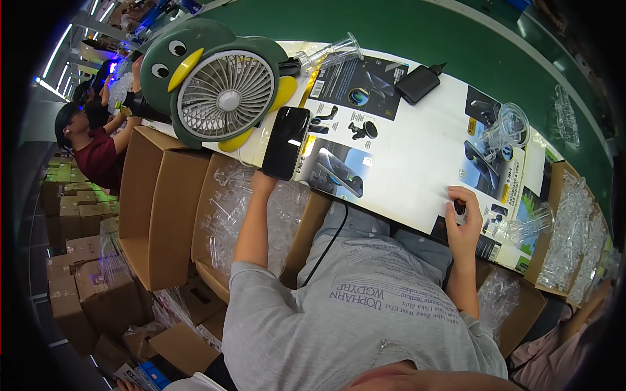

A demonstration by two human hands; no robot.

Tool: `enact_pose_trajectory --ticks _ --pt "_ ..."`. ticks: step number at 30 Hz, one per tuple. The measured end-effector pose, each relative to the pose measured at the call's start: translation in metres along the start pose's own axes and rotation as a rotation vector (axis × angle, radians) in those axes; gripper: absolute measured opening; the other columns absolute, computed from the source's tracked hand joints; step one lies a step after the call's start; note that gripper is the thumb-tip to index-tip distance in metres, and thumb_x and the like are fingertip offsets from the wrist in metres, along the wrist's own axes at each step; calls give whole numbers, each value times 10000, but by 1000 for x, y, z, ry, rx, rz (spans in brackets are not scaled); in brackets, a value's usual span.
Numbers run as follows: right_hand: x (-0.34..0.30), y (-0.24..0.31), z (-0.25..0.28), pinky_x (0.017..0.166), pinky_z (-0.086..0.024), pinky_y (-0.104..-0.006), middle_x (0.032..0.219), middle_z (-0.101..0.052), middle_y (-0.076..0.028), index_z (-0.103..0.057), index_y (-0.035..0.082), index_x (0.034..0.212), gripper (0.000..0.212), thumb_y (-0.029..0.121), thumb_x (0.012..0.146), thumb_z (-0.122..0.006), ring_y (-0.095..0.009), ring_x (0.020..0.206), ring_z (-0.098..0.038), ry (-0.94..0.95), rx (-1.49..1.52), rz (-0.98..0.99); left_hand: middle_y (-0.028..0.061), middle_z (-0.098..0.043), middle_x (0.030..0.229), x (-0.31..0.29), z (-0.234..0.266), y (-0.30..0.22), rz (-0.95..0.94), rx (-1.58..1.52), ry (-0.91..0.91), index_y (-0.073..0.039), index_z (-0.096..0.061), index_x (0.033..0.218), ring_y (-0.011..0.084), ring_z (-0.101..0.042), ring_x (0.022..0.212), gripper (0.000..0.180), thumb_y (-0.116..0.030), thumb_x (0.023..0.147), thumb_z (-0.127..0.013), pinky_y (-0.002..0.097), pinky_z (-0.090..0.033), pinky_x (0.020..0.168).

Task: Apply adhesive to plastic components and join them together on a factory assembly line.

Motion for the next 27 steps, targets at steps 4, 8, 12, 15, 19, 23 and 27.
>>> enact_pose_trajectory --ticks 4,8,12,15,19,23,27 --pt "1 5 4 779 -433 -265 980 -596 -100 -572 7 926 183 -22 745 -558 -206 889 -566 9 51 -5 183 -582 1135 22 -25 22 -351 286 -107 -136 -554 1183 341 -556 1058 619 -550 722 -551 426 -455 880" --pt "-1 -3 4 760 -400 -245 967 -588 -78 -556 -4 912 166 -40 751 -550 -152 838 -517 -21 -24 -16 224 -252 1414 25 -68 -30 -322 86 420 -18 -255 1383 364 -232 1314 679 -109 780 -553 396 -186 1093" --pt "-1 4 2 737 -406 -244 955 -586 -73 -557 0 912 180 -37 737 -557 -147 809 -512 3 49 -2 217 -577 1100 13 -24 35 -219 25 343 -43 -574 1108 318 -563 1024 449 -299 739 -571 385 -450 859" --pt "-2 -2 5 741 -408 -244 957 -586 -74 -559 4 912 179 -37 737 -558 -148 820 -519 -8 -5 -18 175 -634 841 -2 43 5 -23 -120 367 1 -630 885 244 -603 765 255 -175 718 -552 363 -462 698" --pt "-1 1 5 753 -407 -244 960 -587 -75 -560 6 910 175 -36 739 -556 -152 839 -528 6 13 18 -6 -555 579 -31 117 38 220 -547 263 -28 -592 626 67 -434 530 138 -117 714 -535 263 -365 506" --pt "1 4 2 771 -403 -247 965 -588 -79 -559 7 912 171 -36 747 -550 -159 862 -532 19 29 17 -55 -536 593 -57 158 72 367 -810 144 -71 -581 616 42 -427 508 131 -99 738 -540 217 -330 475" --pt "0 2 0 786 -396 -249 979 -589 -82 -558 4 916 168 -33 753 -545 -161 873 -529 26 43 -1 -37 -566 636 -69 197 84 306 -1134 156 -61 -597 690 55 -499 521 126 -113 800 -564 206 -382 483"
Point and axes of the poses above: each hand's wrist, its own x-axis towards the middle knuckle, its own z-axis out of the back of the hand, y = z × x, the point moved 10 cm from there along x, towards the middle knuckle
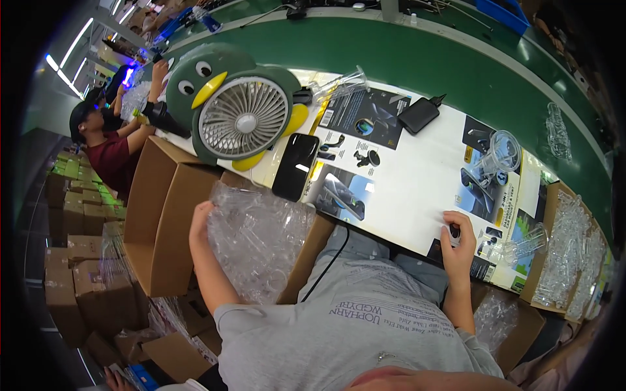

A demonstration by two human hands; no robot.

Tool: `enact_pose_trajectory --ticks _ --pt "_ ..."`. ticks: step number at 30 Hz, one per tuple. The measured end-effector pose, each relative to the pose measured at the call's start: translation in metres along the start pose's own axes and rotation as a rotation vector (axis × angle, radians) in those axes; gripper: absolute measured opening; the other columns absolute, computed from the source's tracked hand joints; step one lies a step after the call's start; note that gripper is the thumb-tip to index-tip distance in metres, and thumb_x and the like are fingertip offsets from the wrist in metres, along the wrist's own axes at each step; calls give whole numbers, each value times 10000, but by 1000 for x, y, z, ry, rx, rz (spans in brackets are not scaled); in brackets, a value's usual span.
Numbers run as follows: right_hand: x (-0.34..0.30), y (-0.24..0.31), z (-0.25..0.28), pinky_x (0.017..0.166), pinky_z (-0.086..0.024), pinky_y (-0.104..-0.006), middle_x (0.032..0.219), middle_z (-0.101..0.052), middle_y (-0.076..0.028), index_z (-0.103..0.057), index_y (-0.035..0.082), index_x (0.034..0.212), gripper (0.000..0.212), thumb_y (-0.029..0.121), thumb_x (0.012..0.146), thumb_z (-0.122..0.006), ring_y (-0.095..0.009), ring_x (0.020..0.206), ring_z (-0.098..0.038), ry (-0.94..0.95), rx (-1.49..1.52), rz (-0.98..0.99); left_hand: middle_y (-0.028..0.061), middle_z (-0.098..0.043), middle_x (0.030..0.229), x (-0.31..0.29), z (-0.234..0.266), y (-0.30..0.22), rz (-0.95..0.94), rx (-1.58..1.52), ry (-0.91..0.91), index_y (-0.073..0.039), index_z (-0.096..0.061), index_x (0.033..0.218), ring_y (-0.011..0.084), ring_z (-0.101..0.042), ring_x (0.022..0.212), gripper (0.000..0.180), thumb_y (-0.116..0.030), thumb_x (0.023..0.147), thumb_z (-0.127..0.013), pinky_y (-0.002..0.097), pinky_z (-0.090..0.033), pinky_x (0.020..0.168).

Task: Apply adhesive to plastic components and join them together on a factory assembly line.

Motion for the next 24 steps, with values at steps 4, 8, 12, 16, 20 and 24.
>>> enact_pose_trajectory --ticks 4,8,12,16,20,24 --pt "-1 2 4 770 -431 -268 974 -593 -105 -567 -3 917 172 -30 748 -548 -197 875 -559 -31 -25 31 -46 -500 597 -13 9 -42 60 455 -82 -64 -542 631 45 -431 507 170 -149 772 -587 225 -365 489" --pt "-2 -1 1 783 -390 -252 989 -591 -76 -561 5 935 166 -17 770 -550 -155 887 -524 -19 -14 19 -36 -460 577 1 5 -35 69 806 -94 -55 -494 598 44 -395 516 221 -163 756 -604 235 -341 484" --pt "-2 -3 -1 785 -389 -252 995 -591 -75 -562 7 935 164 -13 772 -551 -151 884 -522 -15 -18 12 -4 -484 610 3 -17 -47 -144 714 -239 -39 -501 662 67 -429 576 176 -119 720 -646 240 -374 527" --pt "-2 -2 0 781 -405 -259 998 -594 -91 -561 2 931 170 -25 763 -547 -168 878 -536 -16 -17 16 7 -531 669 -2 -20 -43 -244 600 -192 -36 -546 763 109 -492 608 91 -28 706 -616 245 -426 600" --pt "-2 -2 -1 787 -387 -249 1009 -594 -81 -561 7 934 164 -13 772 -549 -148 878 -521 -6 -19 11 89 -637 754 -3 0 -4 -181 857 -117 -32 -611 858 169 -616 707 163 10 706 -572 281 -473 665" --pt "-2 -6 3 787 -387 -249 1009 -594 -81 -561 7 932 165 -17 770 -547 -148 885 -522 -28 -18 -14 175 -659 813 -15 -27 2 173 1043 -237 -17 -661 887 279 -648 818 179 -162 786 -633 363 -488 716"
Point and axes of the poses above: each hand's wrist, its own x-axis towards the middle knuckle, its own z-axis out of the back of the hand, y = z × x, the point moved 10 cm from there along x, towards the middle knuckle
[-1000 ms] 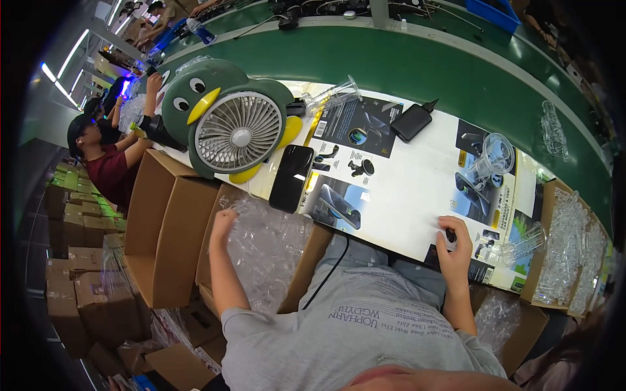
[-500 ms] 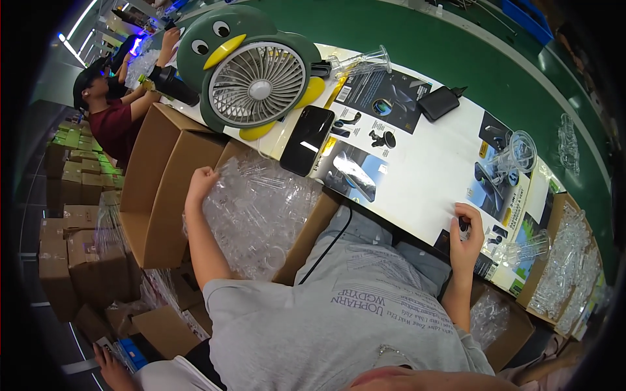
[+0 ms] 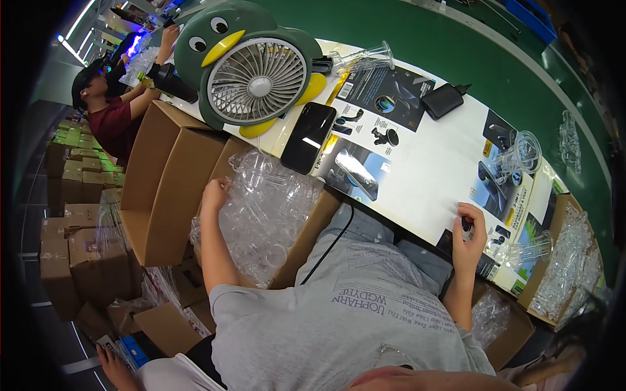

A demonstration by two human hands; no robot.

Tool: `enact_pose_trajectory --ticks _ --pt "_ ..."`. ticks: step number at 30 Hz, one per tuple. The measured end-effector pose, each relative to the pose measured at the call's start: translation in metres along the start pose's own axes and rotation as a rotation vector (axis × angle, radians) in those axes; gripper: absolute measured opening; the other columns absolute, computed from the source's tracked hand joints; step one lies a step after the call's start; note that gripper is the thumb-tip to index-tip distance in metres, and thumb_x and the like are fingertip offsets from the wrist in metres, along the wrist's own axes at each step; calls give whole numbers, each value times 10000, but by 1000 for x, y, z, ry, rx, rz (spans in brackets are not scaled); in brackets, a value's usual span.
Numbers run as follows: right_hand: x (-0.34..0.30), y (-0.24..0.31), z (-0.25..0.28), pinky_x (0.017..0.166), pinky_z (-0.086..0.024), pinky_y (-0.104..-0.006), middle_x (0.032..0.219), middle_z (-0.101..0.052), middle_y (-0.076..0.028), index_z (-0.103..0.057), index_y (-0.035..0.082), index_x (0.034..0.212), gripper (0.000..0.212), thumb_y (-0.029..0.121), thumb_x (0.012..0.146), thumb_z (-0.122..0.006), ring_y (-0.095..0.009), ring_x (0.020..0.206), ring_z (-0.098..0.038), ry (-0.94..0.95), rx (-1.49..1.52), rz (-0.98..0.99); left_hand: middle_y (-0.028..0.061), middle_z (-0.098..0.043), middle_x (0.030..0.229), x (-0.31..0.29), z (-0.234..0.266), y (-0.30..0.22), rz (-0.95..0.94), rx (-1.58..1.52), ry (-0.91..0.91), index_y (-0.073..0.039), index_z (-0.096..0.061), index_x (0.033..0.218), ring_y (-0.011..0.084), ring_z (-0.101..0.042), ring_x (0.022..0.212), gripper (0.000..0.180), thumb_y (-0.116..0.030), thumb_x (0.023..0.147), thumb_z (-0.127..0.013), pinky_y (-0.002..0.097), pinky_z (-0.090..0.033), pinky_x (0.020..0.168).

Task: Apply adhesive to plastic components and join them together on a factory assembly line.

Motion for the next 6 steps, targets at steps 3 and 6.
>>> enact_pose_trajectory --ticks 3,6 --pt "1 3 -4 791 -388 -250 1008 -594 -80 -561 6 931 165 -20 769 -546 -150 890 -523 20 2 16 199 -651 861 3 -24 13 -43 142 -3 -32 -686 870 331 -629 864 411 -427 759 -657 399 -480 768" --pt "0 3 -4 800 -390 -252 1012 -592 -81 -563 10 931 164 -19 771 -542 -157 900 -528 23 1 15 212 -646 896 -5 -43 -10 -62 255 119 -46 -692 883 336 -623 896 558 -570 696 -657 401 -474 810"
Point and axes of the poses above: each hand's wrist, its own x-axis towards the middle knuckle, its own z-axis out of the back of the hand, y = z × x, the point moved 10 cm from there along x, towards the middle knuckle
